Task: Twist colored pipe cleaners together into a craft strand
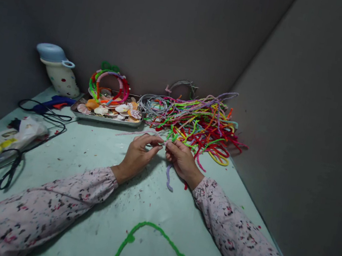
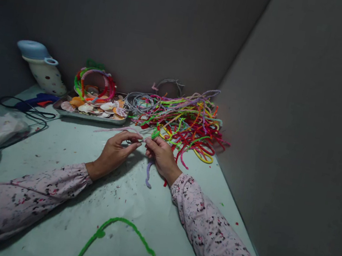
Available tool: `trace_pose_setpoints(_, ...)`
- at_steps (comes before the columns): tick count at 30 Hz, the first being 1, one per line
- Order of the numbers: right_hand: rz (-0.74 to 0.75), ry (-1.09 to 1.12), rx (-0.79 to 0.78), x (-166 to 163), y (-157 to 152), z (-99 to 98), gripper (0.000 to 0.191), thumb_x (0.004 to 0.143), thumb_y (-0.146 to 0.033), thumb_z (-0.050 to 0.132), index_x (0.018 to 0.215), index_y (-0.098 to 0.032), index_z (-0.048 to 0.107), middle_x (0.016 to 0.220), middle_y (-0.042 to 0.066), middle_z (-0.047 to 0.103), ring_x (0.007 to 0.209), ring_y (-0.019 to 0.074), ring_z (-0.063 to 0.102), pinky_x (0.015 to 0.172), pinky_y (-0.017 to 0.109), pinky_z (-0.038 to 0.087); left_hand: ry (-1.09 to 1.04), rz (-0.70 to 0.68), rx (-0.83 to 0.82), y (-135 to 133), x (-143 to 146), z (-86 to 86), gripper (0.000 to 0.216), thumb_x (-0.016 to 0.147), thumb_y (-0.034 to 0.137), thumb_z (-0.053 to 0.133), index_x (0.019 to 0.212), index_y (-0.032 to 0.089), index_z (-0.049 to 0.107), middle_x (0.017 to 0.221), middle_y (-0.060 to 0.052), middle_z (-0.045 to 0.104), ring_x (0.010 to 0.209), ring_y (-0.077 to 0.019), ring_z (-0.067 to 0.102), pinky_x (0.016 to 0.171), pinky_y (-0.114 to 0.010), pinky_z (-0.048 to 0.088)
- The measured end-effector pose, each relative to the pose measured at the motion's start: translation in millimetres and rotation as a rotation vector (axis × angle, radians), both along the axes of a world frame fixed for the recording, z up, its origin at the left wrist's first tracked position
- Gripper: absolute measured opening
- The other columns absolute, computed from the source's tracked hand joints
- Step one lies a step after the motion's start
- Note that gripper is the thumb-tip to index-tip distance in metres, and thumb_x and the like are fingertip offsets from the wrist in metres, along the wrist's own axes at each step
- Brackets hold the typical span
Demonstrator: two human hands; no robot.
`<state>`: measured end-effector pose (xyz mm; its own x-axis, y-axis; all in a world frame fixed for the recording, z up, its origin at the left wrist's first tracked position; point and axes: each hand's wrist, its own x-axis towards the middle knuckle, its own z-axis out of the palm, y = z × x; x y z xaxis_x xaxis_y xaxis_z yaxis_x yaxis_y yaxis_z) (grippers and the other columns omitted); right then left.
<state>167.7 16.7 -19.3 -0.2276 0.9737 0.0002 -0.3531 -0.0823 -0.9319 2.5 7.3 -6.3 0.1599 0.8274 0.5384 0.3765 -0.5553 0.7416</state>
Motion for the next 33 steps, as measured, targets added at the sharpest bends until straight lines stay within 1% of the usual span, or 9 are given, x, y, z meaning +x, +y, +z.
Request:
trace_pose_setpoints(3,-0.003,-0.002,0.005,-0.1,0.2,-0.4,0.028,0.070,-0.040,0.074,0.077,-0.018,0.058,0.067,-0.004,0.055,0.053,0.0058,0.049,0.048,0.020,0.035,0.020,0.004,0.020,0.4,-0.7,-0.3,0.019,0.082,0.027,0.062,0.098,0.021,0.068,0.096,-0.005,0.068,0.089,-0.0172,0.061,0.086,-0.032,0.046)
trace_pose_setpoints(9,-0.002,0.008,-0.009,0.1,-0.2,-0.2,0.027,0.070,-0.038,0.074,0.077,-0.018,0.058,0.067,-0.005,0.055,0.053,0.0053,0.049,0.047,0.019,0.035,0.035,0.020,0.060,2.0,-1.6,-2.6,0.017,0.081,0.025,0.063,0.097,0.021,0.069,0.095,-0.005,0.070,0.092,-0.0180,0.061,0.088,-0.033,0.046)
trace_pose_setpoints(13,0.006,0.016,-0.001,0.2,0.1,-0.2,0.026,0.071,-0.038,0.074,0.077,-0.018,0.059,0.067,-0.004,0.055,0.053,0.0054,0.049,0.047,0.019,0.035,0.049,0.018,0.062,2.0,-1.2,-1.4,0.017,0.082,0.025,0.063,0.097,0.021,0.070,0.094,-0.004,0.069,0.092,-0.0177,0.061,0.086,-0.033,0.046)
trace_pose_setpoints(20,0.003,0.012,0.003,0.6,0.5,-0.9,0.025,0.071,-0.037,0.074,0.077,-0.018,0.060,0.067,-0.004,0.055,0.054,0.0057,0.049,0.048,0.019,0.035,0.067,0.023,0.028,-0.2,0.0,2.1,0.017,0.083,0.026,0.062,0.096,0.021,0.070,0.093,-0.005,0.068,0.091,-0.0174,0.061,0.084,-0.032,0.047)
trace_pose_setpoints(27,0.015,0.002,0.007,0.5,-0.3,0.3,0.025,0.071,-0.037,0.073,0.078,-0.017,0.060,0.067,-0.004,0.055,0.054,0.0060,0.049,0.049,0.020,0.035,0.096,0.006,-0.003,-1.9,-1.1,3.1,0.017,0.085,0.026,0.060,0.097,0.021,0.071,0.089,-0.004,0.066,0.087,-0.0164,0.061,0.079,-0.030,0.046)
trace_pose_setpoints(33,0.018,-0.008,0.025,0.5,-0.7,-0.4,0.025,0.072,-0.037,0.073,0.078,-0.017,0.060,0.067,-0.004,0.054,0.054,0.0063,0.048,0.049,0.020,0.035,0.096,-0.006,-0.012,-1.0,-1.4,3.0,0.016,0.085,0.025,0.059,0.093,0.019,0.071,0.087,-0.004,0.065,0.087,-0.0164,0.060,0.078,-0.029,0.046)
